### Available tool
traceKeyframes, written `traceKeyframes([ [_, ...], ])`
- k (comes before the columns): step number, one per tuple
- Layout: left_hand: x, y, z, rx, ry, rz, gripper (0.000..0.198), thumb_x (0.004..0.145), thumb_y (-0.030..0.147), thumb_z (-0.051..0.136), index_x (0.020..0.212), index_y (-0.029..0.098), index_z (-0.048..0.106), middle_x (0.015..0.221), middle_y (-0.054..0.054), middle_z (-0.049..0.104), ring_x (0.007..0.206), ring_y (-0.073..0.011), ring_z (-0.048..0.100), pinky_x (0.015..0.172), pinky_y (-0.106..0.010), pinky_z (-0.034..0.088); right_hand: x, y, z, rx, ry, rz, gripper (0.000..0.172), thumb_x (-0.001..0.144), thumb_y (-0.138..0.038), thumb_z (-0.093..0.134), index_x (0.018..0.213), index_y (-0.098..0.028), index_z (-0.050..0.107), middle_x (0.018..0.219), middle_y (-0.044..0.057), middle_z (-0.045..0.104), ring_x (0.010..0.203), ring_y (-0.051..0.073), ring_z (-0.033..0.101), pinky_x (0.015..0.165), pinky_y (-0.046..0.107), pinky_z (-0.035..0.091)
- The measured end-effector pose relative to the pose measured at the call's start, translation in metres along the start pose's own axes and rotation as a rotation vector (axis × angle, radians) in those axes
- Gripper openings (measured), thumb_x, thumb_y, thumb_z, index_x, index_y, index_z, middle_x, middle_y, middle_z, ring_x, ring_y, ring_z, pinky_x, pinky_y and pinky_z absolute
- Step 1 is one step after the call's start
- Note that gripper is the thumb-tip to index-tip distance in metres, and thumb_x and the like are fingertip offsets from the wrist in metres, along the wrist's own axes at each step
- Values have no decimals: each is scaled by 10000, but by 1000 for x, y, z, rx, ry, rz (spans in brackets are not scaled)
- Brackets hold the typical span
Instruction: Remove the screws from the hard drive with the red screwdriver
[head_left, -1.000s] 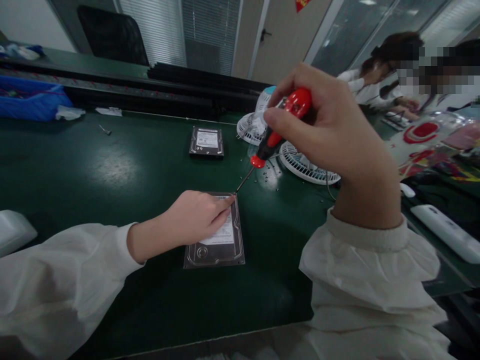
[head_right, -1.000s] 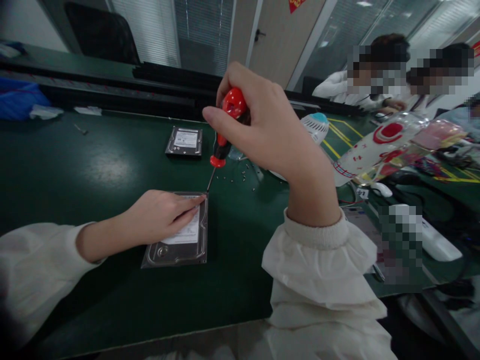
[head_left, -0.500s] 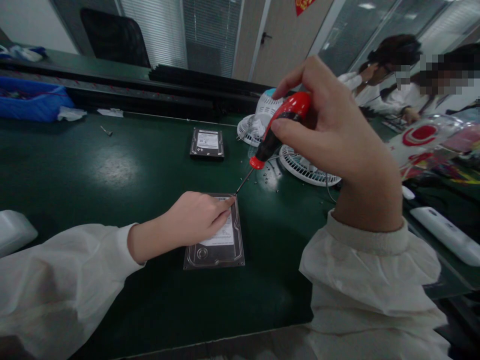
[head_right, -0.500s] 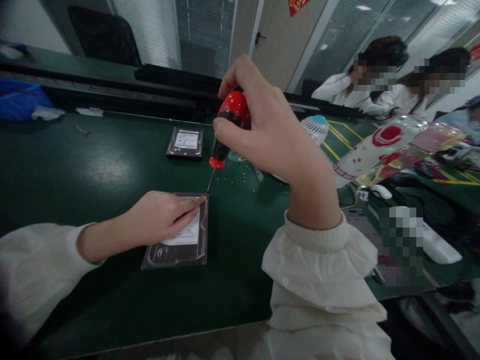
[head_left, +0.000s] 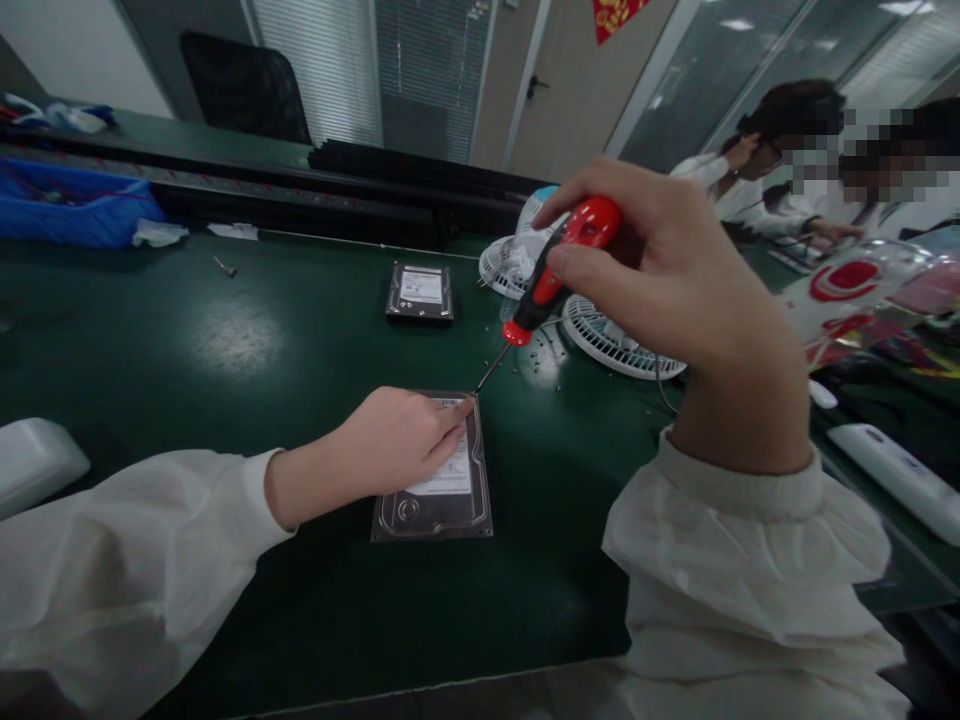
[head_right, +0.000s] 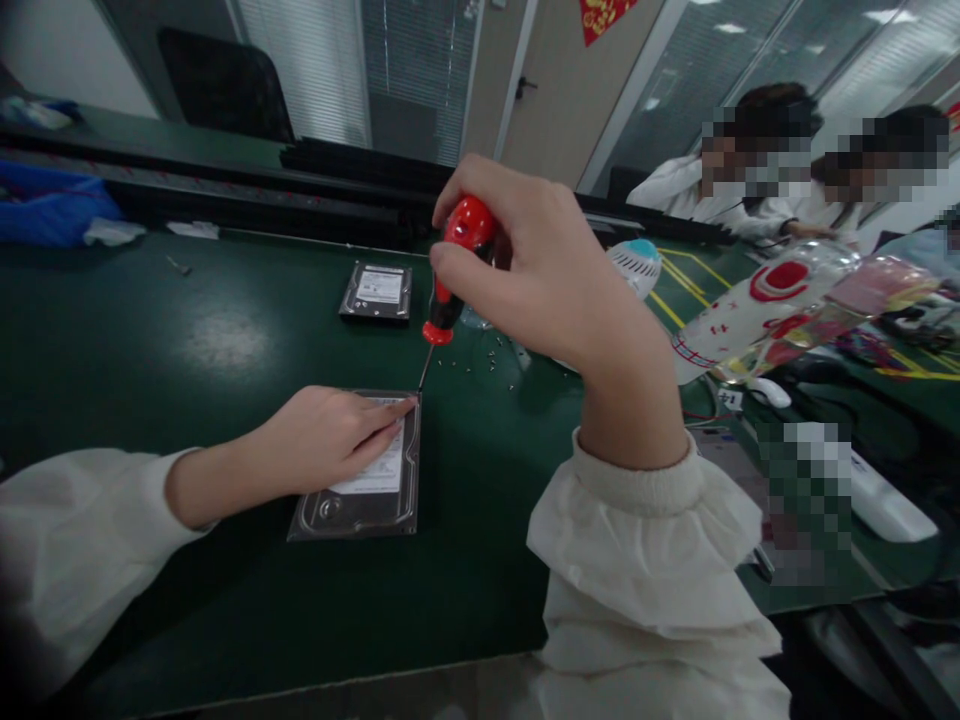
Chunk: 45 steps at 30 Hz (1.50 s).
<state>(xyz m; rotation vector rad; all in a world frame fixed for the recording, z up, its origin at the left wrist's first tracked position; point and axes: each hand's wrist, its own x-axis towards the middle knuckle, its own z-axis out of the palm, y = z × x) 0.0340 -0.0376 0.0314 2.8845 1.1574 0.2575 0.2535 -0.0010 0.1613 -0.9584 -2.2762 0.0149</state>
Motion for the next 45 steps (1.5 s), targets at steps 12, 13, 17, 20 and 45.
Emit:
traceKeyframes([
  [12, 1, 1, 1, 54, -11, -13, 472, 1062, 350, 344, 1406, 152, 600, 1050, -128, 794, 757, -215, 744, 556, -286, 481, -1, -3, 0, -2, -10, -25, 245, 930, -420, 555, 955, -190, 637, 889, 42, 622, 776, 156, 517, 728, 329, 358],
  [13, 1, 1, 1, 54, -13, -14, 471, 1062, 352, 345, 1404, 156, 602, 1057, -127, 793, 764, -217, 747, 560, -287, 484, -1, -4, 0, -6, -5, -10, 250, 931, -431, 558, 932, -194, 636, 887, 41, 628, 788, 157, 528, 739, 327, 366],
  [17, 1, 2, 1, 53, -25, -27, 469, 1058, 347, 344, 1403, 167, 607, 1078, -118, 792, 796, -225, 756, 589, -299, 512, 4, -10, -3, -56, -79, 19, 130, 882, -278, 580, 974, -197, 622, 916, 26, 619, 779, 136, 493, 751, 305, 356],
  [20, 2, 3, 1, 46, -32, -32, 473, 1058, 344, 341, 1408, 165, 603, 1111, -113, 788, 848, -235, 761, 626, -314, 536, 12, -14, -9, -107, -187, 4, 204, 868, -291, 563, 1035, -183, 608, 953, 32, 612, 795, 146, 496, 749, 311, 356],
  [45, 0, -1, 5, 16, -18, -27, 471, 1052, 347, 347, 1386, 174, 631, 1100, -113, 790, 805, -233, 756, 598, -325, 535, 14, 1, -27, -124, -326, -22, 363, 974, -477, 463, 960, -142, 603, 838, 8, 539, 728, 83, 436, 713, 260, 323],
])
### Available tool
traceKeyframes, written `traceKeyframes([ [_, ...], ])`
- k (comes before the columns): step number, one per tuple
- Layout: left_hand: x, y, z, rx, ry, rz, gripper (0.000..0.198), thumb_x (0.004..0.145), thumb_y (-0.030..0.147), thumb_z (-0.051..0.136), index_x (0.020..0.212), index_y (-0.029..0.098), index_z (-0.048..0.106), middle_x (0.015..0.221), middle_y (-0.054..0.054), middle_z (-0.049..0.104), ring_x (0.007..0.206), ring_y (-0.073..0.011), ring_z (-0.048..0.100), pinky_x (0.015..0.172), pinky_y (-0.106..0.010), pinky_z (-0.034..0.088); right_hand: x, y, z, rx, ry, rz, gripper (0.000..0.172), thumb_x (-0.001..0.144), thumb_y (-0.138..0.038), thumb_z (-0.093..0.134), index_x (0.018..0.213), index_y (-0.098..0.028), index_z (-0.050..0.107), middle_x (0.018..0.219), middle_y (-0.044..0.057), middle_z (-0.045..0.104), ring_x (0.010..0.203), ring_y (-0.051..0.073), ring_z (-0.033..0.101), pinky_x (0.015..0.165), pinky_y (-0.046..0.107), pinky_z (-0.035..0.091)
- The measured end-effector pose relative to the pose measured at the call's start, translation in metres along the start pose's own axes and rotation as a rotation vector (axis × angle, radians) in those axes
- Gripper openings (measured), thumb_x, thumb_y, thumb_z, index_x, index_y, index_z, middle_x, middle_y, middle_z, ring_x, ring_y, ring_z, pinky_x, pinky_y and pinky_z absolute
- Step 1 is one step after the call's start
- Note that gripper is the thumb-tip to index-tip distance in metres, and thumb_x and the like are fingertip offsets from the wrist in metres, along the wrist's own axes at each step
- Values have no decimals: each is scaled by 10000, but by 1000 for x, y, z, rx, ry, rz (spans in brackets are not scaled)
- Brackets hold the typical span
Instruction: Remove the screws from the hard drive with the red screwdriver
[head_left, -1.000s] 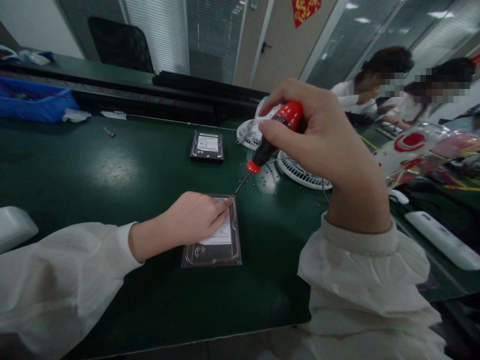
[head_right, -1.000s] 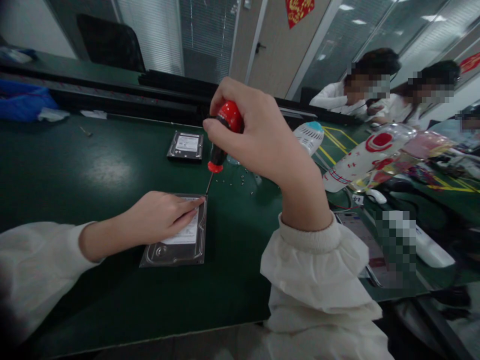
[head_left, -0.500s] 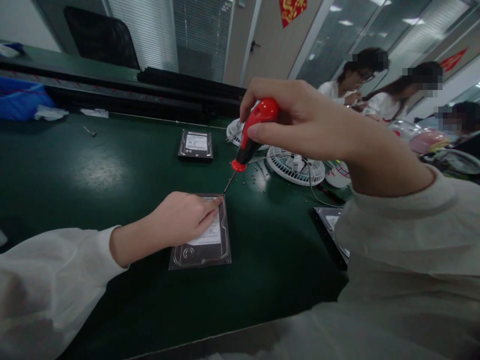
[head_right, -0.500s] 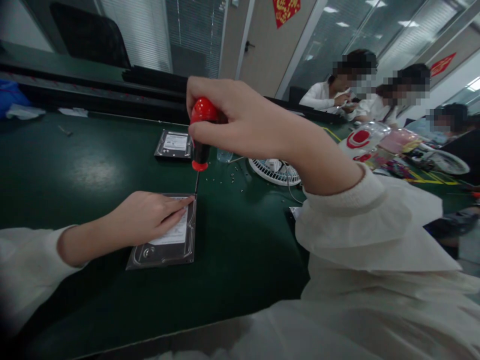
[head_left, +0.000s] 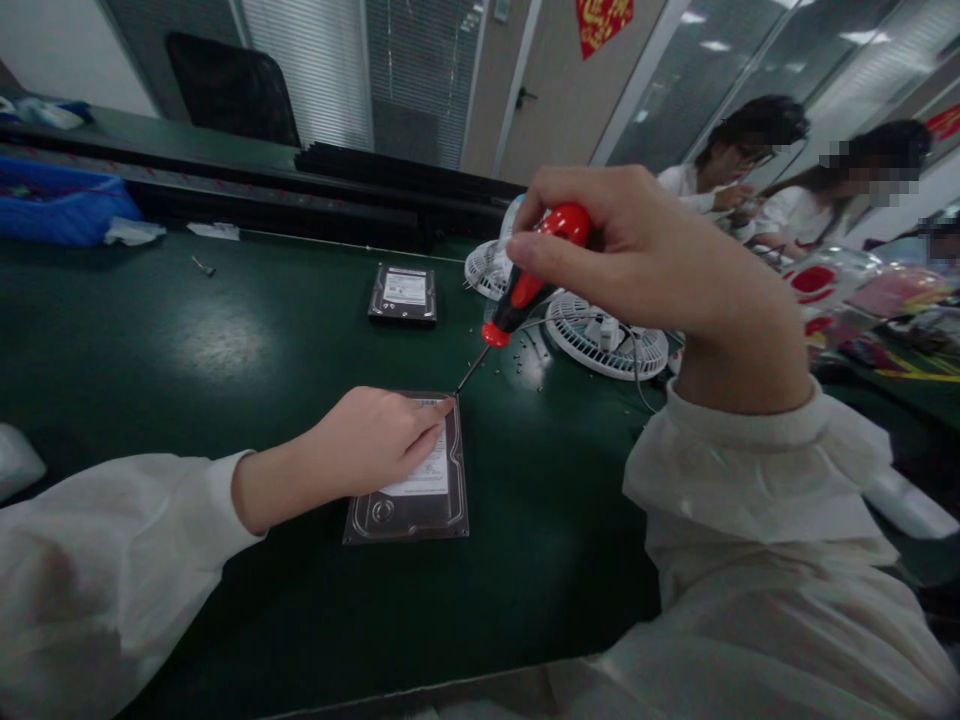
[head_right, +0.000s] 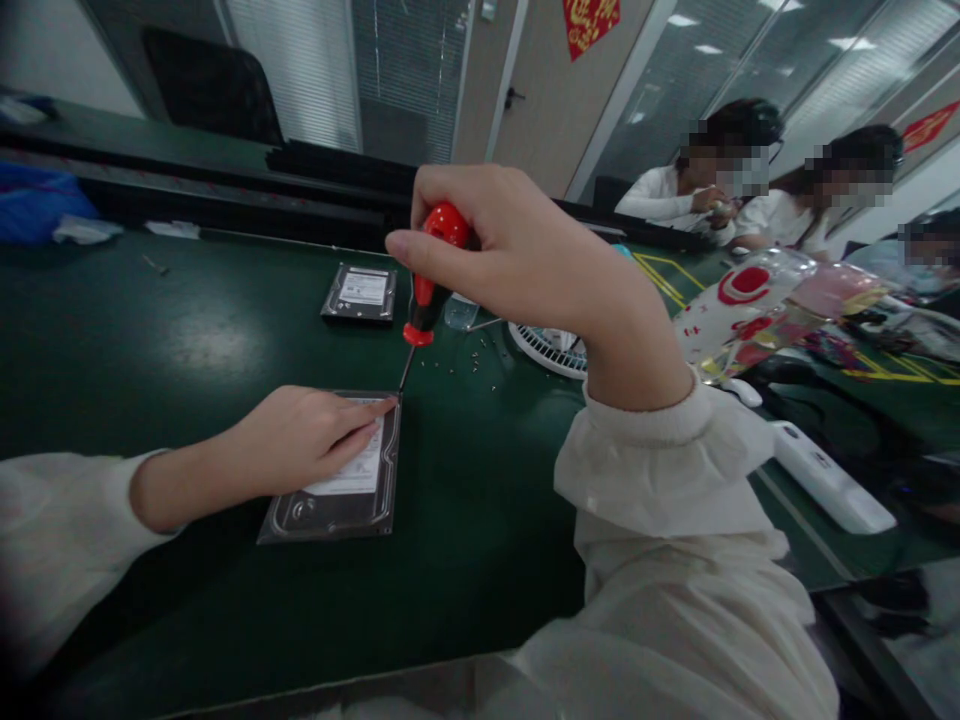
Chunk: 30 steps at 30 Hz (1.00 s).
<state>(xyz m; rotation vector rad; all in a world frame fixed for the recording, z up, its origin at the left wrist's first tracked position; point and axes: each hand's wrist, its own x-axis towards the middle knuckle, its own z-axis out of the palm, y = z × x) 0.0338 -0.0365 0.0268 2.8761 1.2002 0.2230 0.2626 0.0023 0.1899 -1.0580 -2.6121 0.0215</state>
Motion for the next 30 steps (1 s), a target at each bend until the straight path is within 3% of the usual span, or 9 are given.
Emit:
traceKeyframes([
  [5, 0, 1, -2, -30, -20, -17, 471, 1049, 345, 359, 1436, 202, 586, 1142, -102, 782, 877, -230, 760, 599, -298, 530, 3, 4, 7, 36, 69, -10, 169, 907, -285, 530, 978, -146, 595, 881, 6, 562, 734, 83, 450, 719, 262, 337],
  [8, 0, 1, -1, -33, -29, -24, 470, 1046, 347, 362, 1433, 209, 590, 1150, -101, 780, 902, -232, 759, 623, -299, 540, 6, 3, 9, 13, 81, -2, 140, 904, -287, 529, 989, -183, 571, 935, 19, 570, 762, 110, 451, 738, 292, 346],
  [13, 1, 1, -1, -39, -32, -32, 480, 1045, 357, 354, 1425, 192, 598, 1132, -107, 783, 881, -232, 757, 648, -323, 559, 13, -1, 1, -76, -17, 100, 378, 967, -554, 433, 897, -215, 585, 806, 18, 560, 678, 114, 445, 637, 309, 329],
  [17, 0, 3, -3, -56, -18, -29, 488, 1046, 356, 344, 1419, 174, 603, 1110, -116, 784, 871, -226, 754, 676, -330, 568, 18, -2, -14, -41, -197, 159, 341, 924, -526, 543, 950, -195, 626, 716, -14, 604, 562, 61, 503, 482, 217, 329],
  [20, 0, 4, -5, -51, -38, -41, 486, 1045, 352, 348, 1429, 181, 592, 1097, -116, 786, 860, -227, 754, 672, -330, 565, 20, 1, -23, -6, -278, 156, 302, 897, -478, 601, 1005, -201, 655, 768, -7, 662, 594, 66, 580, 466, 177, 366],
  [25, 1, 3, -4, -47, -27, -38, 492, 1045, 358, 349, 1443, 174, 574, 1102, -116, 785, 898, -227, 753, 690, -320, 559, 19, 9, -24, -60, -301, 249, 252, 895, -337, 613, 1104, -214, 680, 756, 6, 688, 587, 80, 617, 502, 173, 429],
  [27, 1, 3, -3, -44, -24, -35, 493, 1046, 362, 347, 1442, 175, 574, 1109, -115, 783, 897, -226, 753, 689, -318, 557, 18, 11, -21, -103, -291, 284, 291, 921, -401, 576, 1131, -219, 662, 727, 2, 677, 561, 80, 603, 492, 189, 401],
  [30, 1, 3, -3, -28, -29, -41, 493, 1044, 353, 347, 1443, 173, 573, 1098, -118, 785, 871, -229, 754, 692, -329, 557, 16, 8, -18, -140, -271, 302, 470, 949, -611, 443, 1022, -203, 664, 653, -8, 605, 509, 62, 512, 482, 223, 333],
])
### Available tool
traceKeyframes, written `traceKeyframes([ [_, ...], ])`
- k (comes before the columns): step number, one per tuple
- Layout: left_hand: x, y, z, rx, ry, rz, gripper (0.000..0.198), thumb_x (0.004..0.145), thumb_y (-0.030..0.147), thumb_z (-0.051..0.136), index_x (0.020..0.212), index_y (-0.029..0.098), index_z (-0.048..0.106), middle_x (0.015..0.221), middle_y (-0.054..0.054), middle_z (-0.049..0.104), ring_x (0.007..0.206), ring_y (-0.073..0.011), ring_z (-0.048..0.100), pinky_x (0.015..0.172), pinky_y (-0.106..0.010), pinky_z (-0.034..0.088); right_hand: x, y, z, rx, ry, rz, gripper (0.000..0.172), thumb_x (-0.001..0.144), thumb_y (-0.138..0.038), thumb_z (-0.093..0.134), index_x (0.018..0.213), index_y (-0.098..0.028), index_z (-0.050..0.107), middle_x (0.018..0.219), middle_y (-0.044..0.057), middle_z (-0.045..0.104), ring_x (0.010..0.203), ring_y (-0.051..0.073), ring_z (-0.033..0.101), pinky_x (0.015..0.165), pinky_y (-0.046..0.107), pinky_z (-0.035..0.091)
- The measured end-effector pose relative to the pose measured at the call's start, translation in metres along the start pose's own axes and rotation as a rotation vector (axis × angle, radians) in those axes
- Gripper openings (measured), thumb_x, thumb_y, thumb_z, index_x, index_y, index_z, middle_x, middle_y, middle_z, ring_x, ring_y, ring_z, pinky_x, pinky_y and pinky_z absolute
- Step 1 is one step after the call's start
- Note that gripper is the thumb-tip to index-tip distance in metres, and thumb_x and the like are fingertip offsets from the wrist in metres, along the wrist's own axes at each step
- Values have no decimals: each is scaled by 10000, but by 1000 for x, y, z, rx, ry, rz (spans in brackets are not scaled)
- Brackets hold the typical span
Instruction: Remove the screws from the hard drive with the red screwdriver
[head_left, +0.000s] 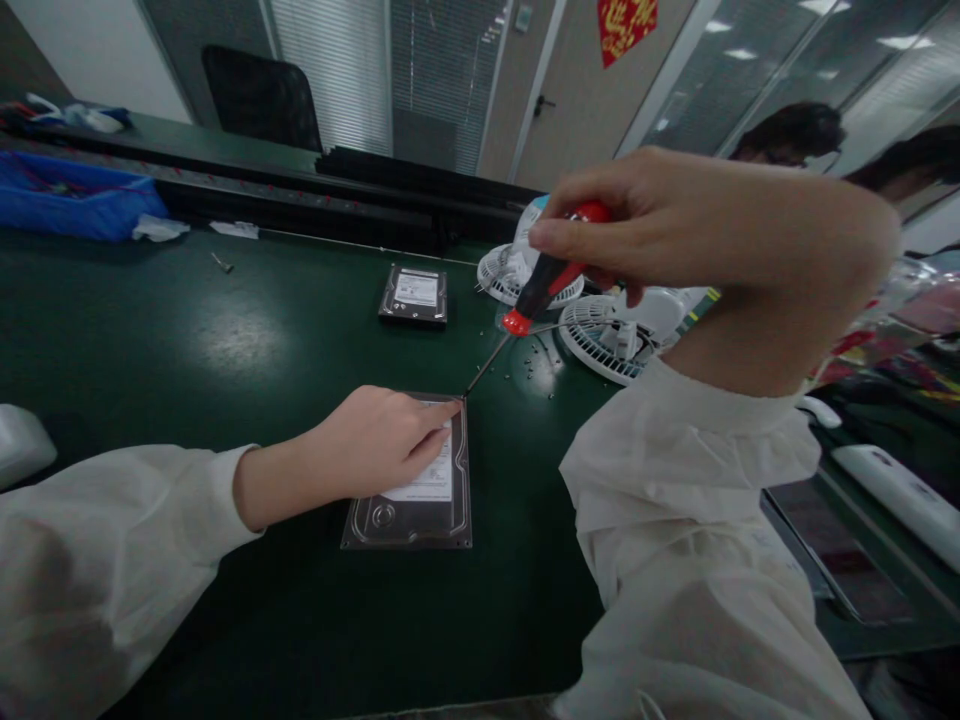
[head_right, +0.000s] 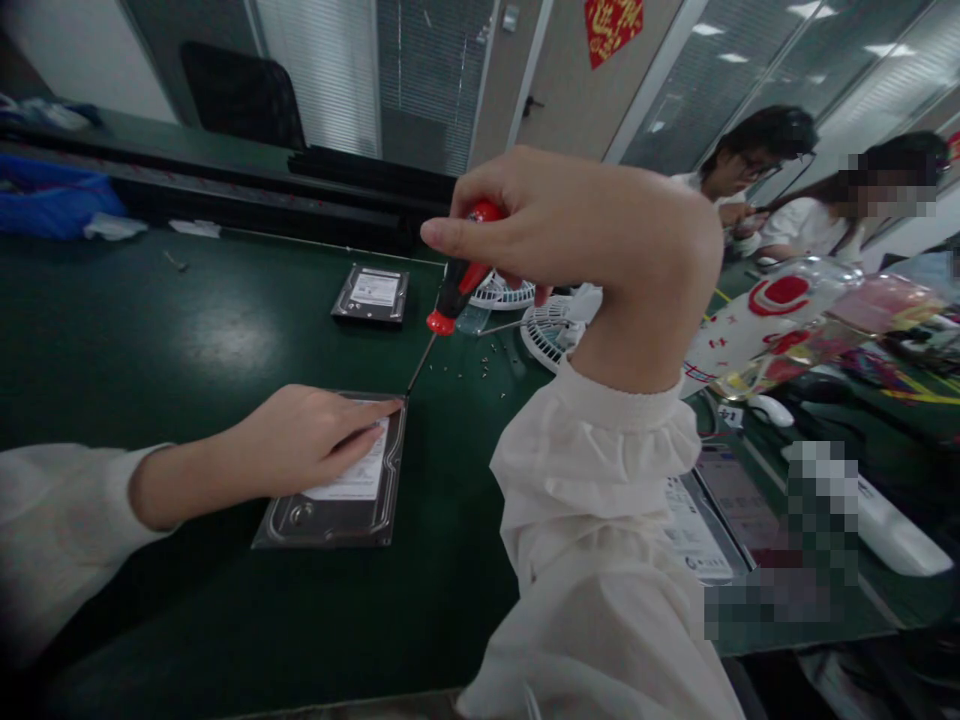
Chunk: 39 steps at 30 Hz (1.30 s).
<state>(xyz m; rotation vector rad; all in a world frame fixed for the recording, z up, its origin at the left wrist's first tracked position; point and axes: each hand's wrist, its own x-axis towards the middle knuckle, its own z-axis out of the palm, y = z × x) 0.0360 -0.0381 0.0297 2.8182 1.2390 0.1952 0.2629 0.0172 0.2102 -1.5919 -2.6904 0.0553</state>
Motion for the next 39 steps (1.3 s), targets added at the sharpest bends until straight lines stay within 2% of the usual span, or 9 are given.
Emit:
traceKeyframes([
  [3, 0, 1, -1, 5, -3, -4, 494, 1043, 354, 341, 1436, 174, 581, 1076, -117, 789, 845, -234, 753, 669, -337, 553, -3, -6, 1, -37, 38, -27, 443, 947, -577, 463, 981, -187, 669, 690, -3, 585, 538, 45, 441, 512, 237, 290],
  [7, 1, 2, -2, 12, -8, -6, 493, 1044, 360, 341, 1436, 183, 582, 1039, -110, 793, 819, -227, 749, 621, -314, 527, -4, -11, 2, -50, 85, -57, 360, 900, -425, 596, 1209, -242, 602, 947, -3, 645, 688, 55, 496, 589, 218, 329],
  [12, 1, 1, -1, 14, -10, -7, 493, 1039, 357, 348, 1433, 177, 583, 1009, -115, 791, 782, -220, 741, 601, -303, 508, -7, -11, 0, -73, 81, -46, 466, 943, -622, 439, 1030, -205, 628, 842, 12, 598, 625, 68, 422, 548, 263, 280],
  [18, 1, 0, 0, 2, 3, -7, 494, 1036, 355, 355, 1430, 164, 584, 949, -111, 786, 743, -214, 729, 600, -301, 509, -17, -13, 0, -28, 56, -163, 354, 895, -487, 594, 1167, -261, 577, 952, -14, 615, 712, 76, 480, 578, 234, 343],
  [21, 1, 0, 0, 3, 5, -11, 497, 1036, 358, 348, 1436, 170, 576, 990, -114, 786, 753, -214, 731, 609, -305, 510, -19, -16, 2, -18, 59, -238, 390, 929, -586, 509, 1124, -254, 574, 939, -15, 598, 703, 78, 465, 589, 250, 338],
  [25, 2, 1, -2, 3, -10, -25, 506, 1040, 383, 342, 1437, 170, 572, 953, -109, 784, 737, -211, 731, 593, -294, 499, -19, -22, 2, -49, 100, -139, 415, 973, -601, 385, 980, -234, 578, 846, -22, 583, 658, 75, 434, 586, 282, 297],
  [30, 3, 2, -3, 11, -4, -26, 496, 1047, 368, 330, 1434, 177, 571, 933, -100, 782, 741, -222, 733, 618, -316, 510, -17, -20, 0, -71, 83, -149, 263, 914, -464, 513, 1061, -250, 557, 950, -25, 589, 709, 80, 456, 605, 276, 317],
  [35, 2, 1, -1, -5, 6, -23, 484, 1046, 365, 338, 1419, 180, 584, 939, -96, 781, 733, -213, 728, 615, -310, 509, -9, -9, 0, -87, 93, -87, 461, 956, -634, 351, 898, -228, 561, 798, -3, 536, 600, 83, 389, 539, 297, 268],
  [39, 1, 0, 0, -37, 16, -24, 474, 1048, 357, 341, 1422, 189, 579, 897, -72, 773, 710, -194, 716, 612, -293, 509, -4, 0, 0, -56, 89, -87, 262, 878, -464, 577, 1055, -271, 593, 907, -24, 614, 688, 83, 486, 540, 257, 332],
])
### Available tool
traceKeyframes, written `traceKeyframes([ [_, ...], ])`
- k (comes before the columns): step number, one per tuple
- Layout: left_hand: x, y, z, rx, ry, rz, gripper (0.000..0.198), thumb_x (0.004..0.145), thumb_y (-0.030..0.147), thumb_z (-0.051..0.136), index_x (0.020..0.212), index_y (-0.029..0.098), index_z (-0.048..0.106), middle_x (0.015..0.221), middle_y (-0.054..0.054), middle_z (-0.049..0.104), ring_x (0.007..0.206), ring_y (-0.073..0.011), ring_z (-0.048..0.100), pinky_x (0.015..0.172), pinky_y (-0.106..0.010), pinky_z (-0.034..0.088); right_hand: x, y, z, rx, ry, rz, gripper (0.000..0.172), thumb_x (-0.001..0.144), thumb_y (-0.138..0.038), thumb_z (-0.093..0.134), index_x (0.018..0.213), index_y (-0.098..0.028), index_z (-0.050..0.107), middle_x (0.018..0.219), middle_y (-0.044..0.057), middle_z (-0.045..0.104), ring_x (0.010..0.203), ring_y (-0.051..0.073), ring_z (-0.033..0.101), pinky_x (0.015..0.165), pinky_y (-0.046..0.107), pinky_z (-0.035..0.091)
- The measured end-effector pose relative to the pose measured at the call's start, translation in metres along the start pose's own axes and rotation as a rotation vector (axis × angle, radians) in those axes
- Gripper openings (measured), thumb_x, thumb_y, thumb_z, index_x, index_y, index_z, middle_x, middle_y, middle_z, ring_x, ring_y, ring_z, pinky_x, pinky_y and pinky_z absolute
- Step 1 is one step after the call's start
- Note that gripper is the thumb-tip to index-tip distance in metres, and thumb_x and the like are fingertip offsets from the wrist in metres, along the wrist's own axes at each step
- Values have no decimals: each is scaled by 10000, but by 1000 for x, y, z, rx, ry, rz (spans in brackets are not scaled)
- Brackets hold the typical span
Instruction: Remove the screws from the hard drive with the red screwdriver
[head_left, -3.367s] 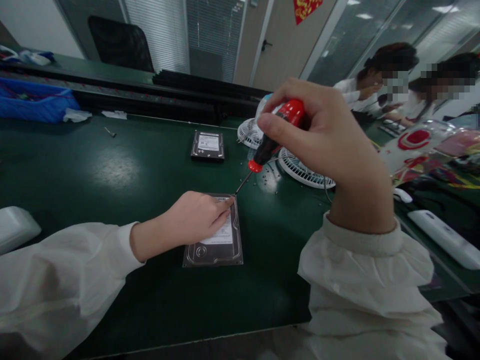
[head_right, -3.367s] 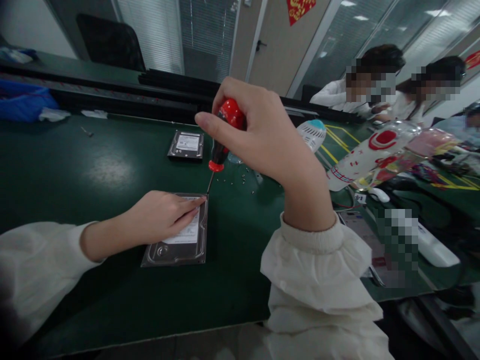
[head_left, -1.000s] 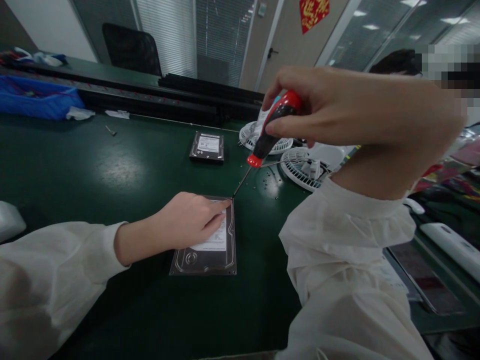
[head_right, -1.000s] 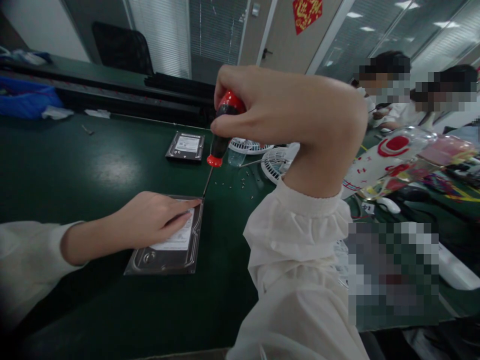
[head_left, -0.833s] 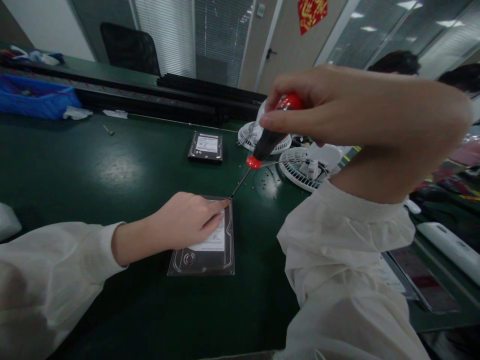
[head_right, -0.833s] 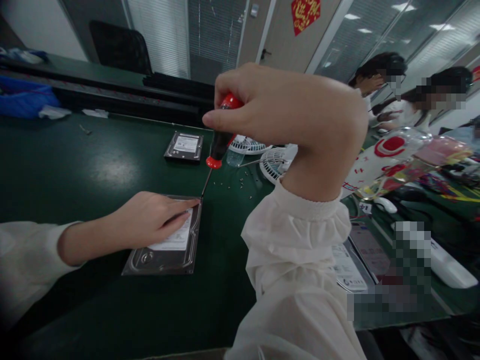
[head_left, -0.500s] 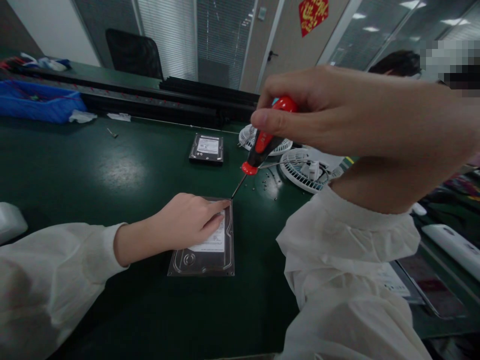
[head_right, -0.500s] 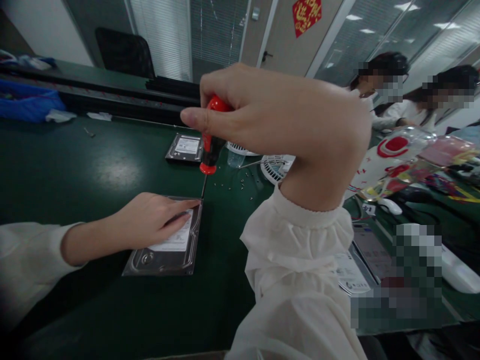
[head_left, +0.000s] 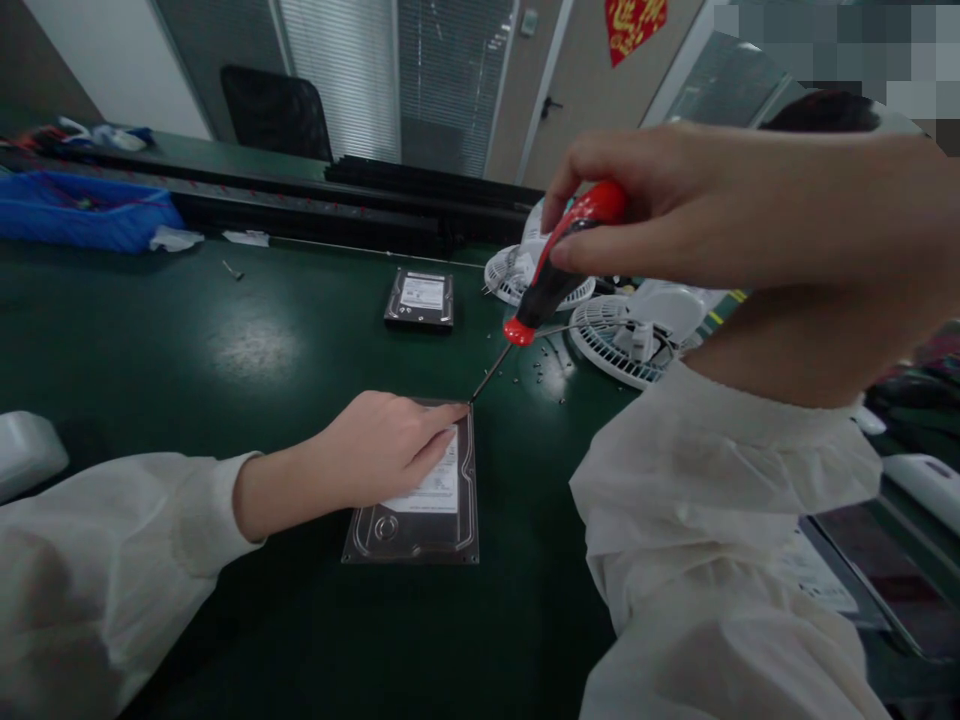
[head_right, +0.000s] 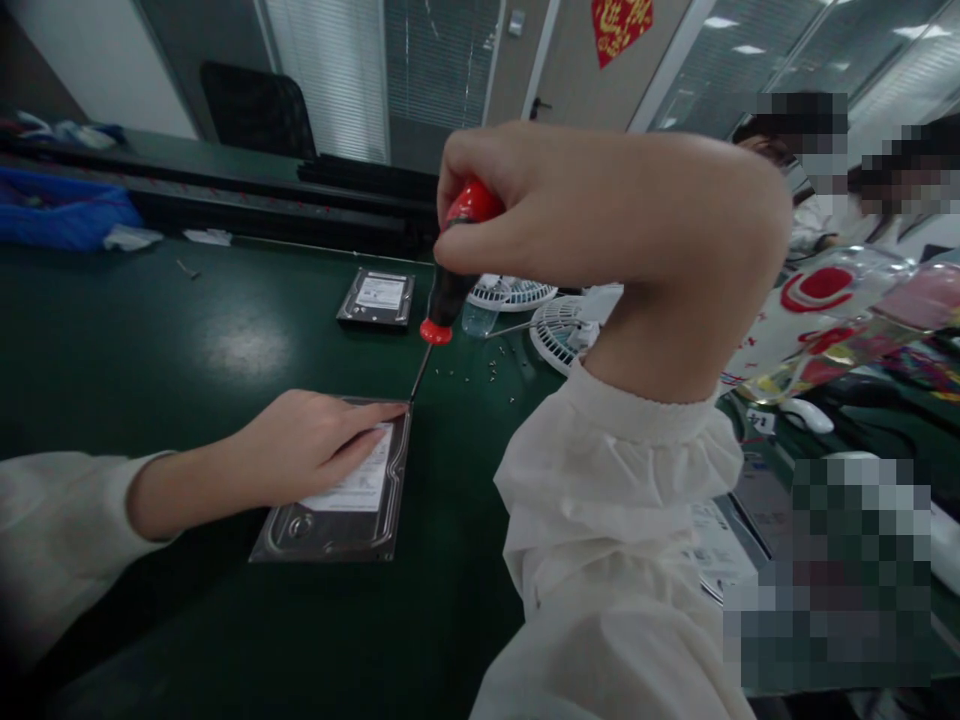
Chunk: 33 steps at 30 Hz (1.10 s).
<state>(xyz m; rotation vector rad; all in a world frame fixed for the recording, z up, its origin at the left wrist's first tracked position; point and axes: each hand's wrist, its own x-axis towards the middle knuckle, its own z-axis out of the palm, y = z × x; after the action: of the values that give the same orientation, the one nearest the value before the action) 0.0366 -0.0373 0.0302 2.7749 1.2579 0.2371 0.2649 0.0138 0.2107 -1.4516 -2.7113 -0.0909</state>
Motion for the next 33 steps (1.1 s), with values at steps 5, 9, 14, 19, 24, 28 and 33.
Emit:
traceKeyframes([
  [5, 0, 0, 1, -4, 0, -4, 465, 1051, 351, 344, 1409, 175, 582, 898, -75, 769, 711, -200, 716, 600, -299, 506, 1, 1, 1, -3, -14, -36, 421, 932, -635, 433, 1055, -263, 588, 912, -18, 602, 669, 72, 458, 526, 246, 330],
  [9, -1, 0, 0, -9, 9, 2, 456, 1045, 344, 364, 1413, 178, 576, 864, -64, 759, 696, -204, 709, 614, -316, 510, 2, 6, 3, -15, -7, 12, 388, 940, -617, 436, 1018, -272, 595, 870, -26, 598, 624, 61, 441, 484, 230, 321],
  [14, 0, 0, -1, -19, -9, -13, 458, 1039, 344, 381, 1425, 186, 568, 835, -56, 751, 685, -195, 701, 610, -304, 502, 6, 19, 4, 39, -12, -114, 332, 891, -511, 584, 1175, -340, 581, 868, -42, 615, 618, 60, 470, 436, 186, 332],
  [19, 1, 0, -1, -22, -14, -18, 460, 1038, 353, 383, 1434, 201, 563, 859, -55, 759, 695, -192, 707, 614, -300, 504, 8, 19, 4, 49, -7, -150, 355, 953, -540, 478, 1097, -280, 672, 800, -42, 610, 588, 29, 465, 438, 158, 321],
  [24, 1, 0, 0, -21, -6, -16, 461, 1037, 348, 380, 1429, 193, 567, 886, -66, 767, 718, -199, 717, 615, -300, 507, 8, 26, 4, -31, 41, -261, 403, 918, -498, 531, 1260, -311, 633, 1107, -48, 701, 757, 53, 612, 525, 145, 430],
  [28, 0, 0, -1, -30, 1, -8, 456, 1037, 345, 384, 1419, 186, 574, 878, -64, 766, 715, -201, 718, 619, -304, 509, 7, 23, 5, -15, 64, -179, 518, 911, -648, 445, 1238, -317, 673, 944, -39, 738, 664, 55, 642, 472, 145, 455],
  [33, -1, 0, -1, -26, 3, 5, 448, 1032, 331, 396, 1407, 172, 583, 862, -59, 760, 697, -200, 711, 618, -307, 508, 6, 20, 5, 24, 51, -255, 483, 882, -480, 520, 1331, -326, 614, 999, -50, 742, 714, 52, 665, 493, 103, 460],
])
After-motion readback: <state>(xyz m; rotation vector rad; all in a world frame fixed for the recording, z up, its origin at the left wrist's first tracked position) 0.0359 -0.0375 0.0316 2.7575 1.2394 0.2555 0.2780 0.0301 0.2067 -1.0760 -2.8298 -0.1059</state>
